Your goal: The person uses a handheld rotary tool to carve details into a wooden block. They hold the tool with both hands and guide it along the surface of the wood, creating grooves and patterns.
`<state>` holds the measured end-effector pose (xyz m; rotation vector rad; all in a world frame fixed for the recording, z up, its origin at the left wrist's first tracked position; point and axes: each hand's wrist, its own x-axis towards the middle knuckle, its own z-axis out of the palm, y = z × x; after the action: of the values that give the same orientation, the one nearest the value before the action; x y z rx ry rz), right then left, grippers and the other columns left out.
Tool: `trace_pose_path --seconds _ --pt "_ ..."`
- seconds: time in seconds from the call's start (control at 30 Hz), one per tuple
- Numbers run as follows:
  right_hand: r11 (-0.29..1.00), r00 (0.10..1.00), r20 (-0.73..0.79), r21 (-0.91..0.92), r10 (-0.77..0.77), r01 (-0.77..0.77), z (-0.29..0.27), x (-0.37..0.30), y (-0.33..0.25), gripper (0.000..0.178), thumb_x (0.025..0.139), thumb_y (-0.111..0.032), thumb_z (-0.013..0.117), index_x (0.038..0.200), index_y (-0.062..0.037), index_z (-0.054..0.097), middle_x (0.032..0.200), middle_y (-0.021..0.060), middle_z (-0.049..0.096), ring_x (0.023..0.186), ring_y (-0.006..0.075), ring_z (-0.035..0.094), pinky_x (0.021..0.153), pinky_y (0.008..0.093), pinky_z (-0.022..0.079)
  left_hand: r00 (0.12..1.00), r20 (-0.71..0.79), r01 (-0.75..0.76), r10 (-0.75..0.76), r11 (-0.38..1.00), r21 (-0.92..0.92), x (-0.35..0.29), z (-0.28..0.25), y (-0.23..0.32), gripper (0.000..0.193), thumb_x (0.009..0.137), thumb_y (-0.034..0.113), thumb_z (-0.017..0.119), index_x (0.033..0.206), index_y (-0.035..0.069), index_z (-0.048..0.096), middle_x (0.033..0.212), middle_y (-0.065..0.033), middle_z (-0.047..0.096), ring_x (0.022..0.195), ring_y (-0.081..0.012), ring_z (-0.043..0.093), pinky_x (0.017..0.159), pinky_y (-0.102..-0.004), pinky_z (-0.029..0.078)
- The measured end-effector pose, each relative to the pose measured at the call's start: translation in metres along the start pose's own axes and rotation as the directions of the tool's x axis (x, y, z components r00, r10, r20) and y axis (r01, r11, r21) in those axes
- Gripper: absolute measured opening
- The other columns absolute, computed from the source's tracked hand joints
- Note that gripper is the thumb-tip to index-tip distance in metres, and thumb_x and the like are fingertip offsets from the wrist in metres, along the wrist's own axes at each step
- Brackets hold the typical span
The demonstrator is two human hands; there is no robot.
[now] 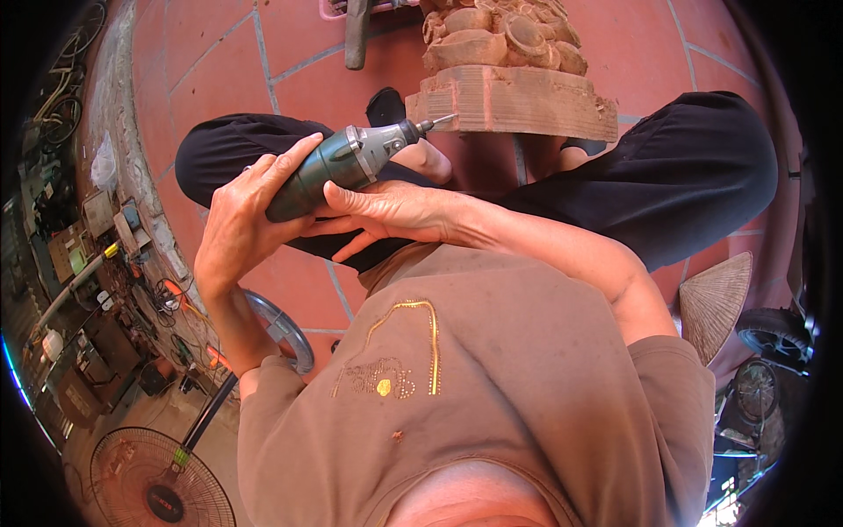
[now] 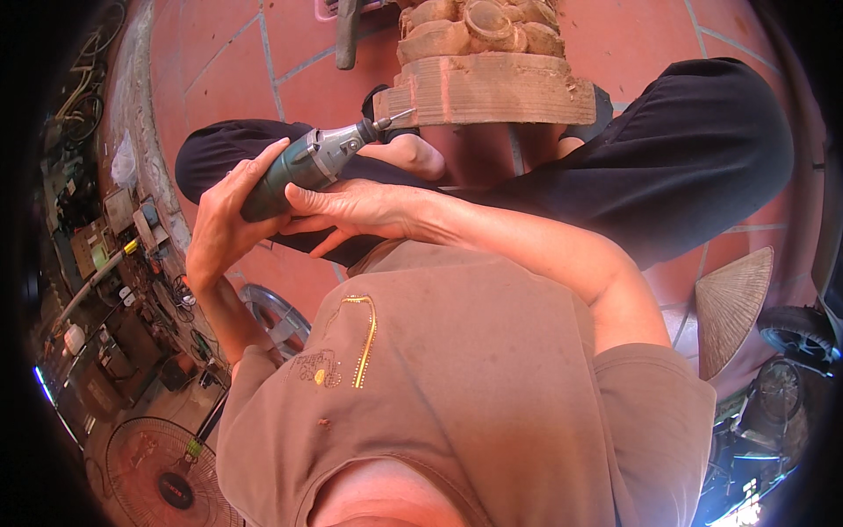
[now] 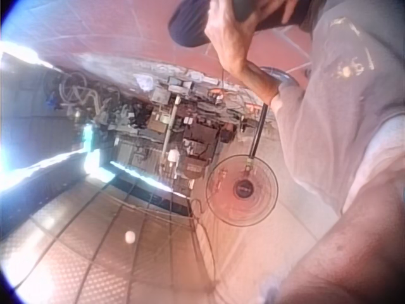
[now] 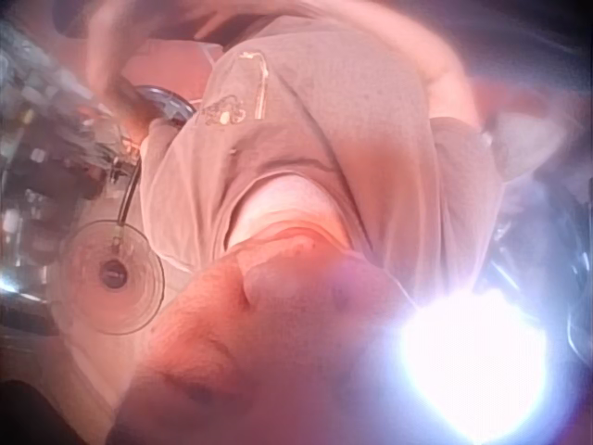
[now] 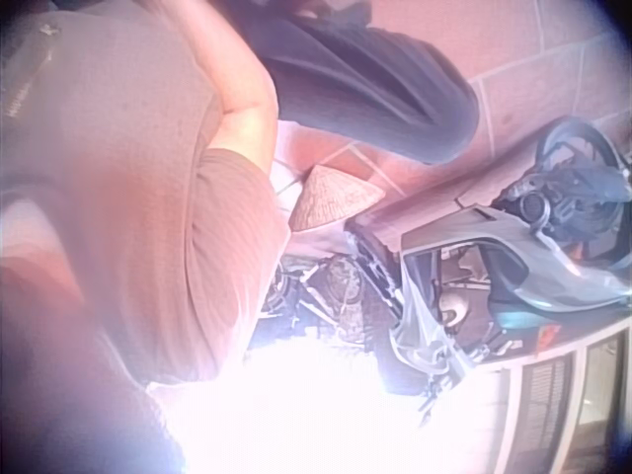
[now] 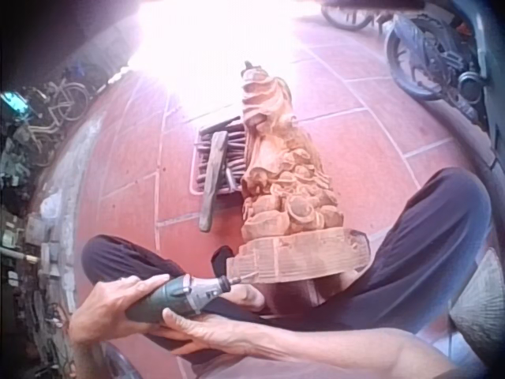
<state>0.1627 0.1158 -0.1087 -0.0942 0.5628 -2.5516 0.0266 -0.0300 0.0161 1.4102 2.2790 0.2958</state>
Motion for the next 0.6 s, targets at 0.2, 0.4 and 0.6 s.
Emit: trace_pose_path --seconds 0.2,0.4,0.6 --pt "1.0 0.999 0.01 -0.006 0.031 -0.031 0.0017 -0.001 0.0054 0.106 0.092 -0.073 0.059 0.161 0.0003 0.027 0.163 0.0267 0.034 0.156 0.0399 0.031 0.116 0.0652 0.04 1.0 -0.001 -0.023 0.023 1.0 0.01 -0.0035 0.0001 0.001 0.087 0.068 0.008 0.083 0.15 0.02 0.057 0.094 -0.0097 0.065 0.083 -0.0317 0.068 0.074 -0.0433 0.056" --pt "0.999 0.999 0.016 -0.006 0.036 -0.036 -0.0002 0.0007 0.0077 0.108 0.091 -0.074 0.059 0.161 0.0005 0.026 0.164 0.0272 0.034 0.156 0.0398 0.03 0.116 0.0642 0.04 1.0 0.008 -0.024 0.024 1.0 0.018 -0.0049 -0.0002 -0.0013 0.086 0.068 0.009 0.084 0.15 0.02 0.057 0.095 -0.0092 0.065 0.084 -0.0311 0.068 0.075 -0.0431 0.057" --pt "1.0 1.0 0.001 0.0 0.002 -0.002 0.0011 0.002 0.0007 0.105 0.093 -0.071 0.06 0.161 0.0023 0.027 0.163 0.0267 0.035 0.155 0.0402 0.031 0.115 0.0639 0.041 0.999 -0.027 -0.036 0.037 0.999 0.013 -0.0008 0.0008 -0.0035 0.089 0.067 0.009 0.085 0.15 0.019 0.057 0.097 -0.0098 0.066 0.087 -0.0315 0.068 0.078 -0.0433 0.056"
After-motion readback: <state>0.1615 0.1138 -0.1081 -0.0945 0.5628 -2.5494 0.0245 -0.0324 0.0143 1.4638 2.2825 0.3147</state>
